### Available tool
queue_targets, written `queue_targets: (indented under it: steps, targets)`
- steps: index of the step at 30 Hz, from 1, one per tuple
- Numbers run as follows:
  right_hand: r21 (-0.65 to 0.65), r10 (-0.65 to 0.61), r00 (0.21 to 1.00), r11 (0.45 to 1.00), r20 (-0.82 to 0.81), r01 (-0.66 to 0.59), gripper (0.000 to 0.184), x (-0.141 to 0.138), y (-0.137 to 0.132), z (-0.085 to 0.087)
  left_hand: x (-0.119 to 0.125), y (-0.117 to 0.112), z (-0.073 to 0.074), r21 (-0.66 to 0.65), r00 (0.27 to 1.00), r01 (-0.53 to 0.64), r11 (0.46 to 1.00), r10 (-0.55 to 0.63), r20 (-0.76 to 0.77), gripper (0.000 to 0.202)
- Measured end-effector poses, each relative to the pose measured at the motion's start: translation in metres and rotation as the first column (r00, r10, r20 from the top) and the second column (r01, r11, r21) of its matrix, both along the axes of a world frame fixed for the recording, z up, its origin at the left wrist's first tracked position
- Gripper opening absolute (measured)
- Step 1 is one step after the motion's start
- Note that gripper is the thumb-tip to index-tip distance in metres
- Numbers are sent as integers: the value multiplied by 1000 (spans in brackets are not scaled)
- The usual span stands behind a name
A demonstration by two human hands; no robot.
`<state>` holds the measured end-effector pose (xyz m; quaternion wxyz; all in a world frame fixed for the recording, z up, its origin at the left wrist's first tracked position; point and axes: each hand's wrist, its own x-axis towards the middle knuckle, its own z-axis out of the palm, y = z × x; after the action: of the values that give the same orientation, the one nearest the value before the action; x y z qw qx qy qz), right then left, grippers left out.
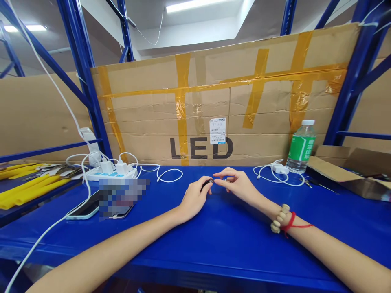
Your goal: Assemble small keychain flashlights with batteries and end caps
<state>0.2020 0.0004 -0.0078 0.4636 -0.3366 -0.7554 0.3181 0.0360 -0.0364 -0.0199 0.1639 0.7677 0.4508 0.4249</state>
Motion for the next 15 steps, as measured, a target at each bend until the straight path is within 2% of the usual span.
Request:
queue_targets:
  steps: [6,15]
  targets:
    - [156,20,996,987,82,-32,31,6,4,3,0,1,0,-13,998,61,998,-61,-4,25]
    - [169,94,991,980,96,-109,23,12,7,7,1,-3,3,-39,993,92,995,-94,-70,26]
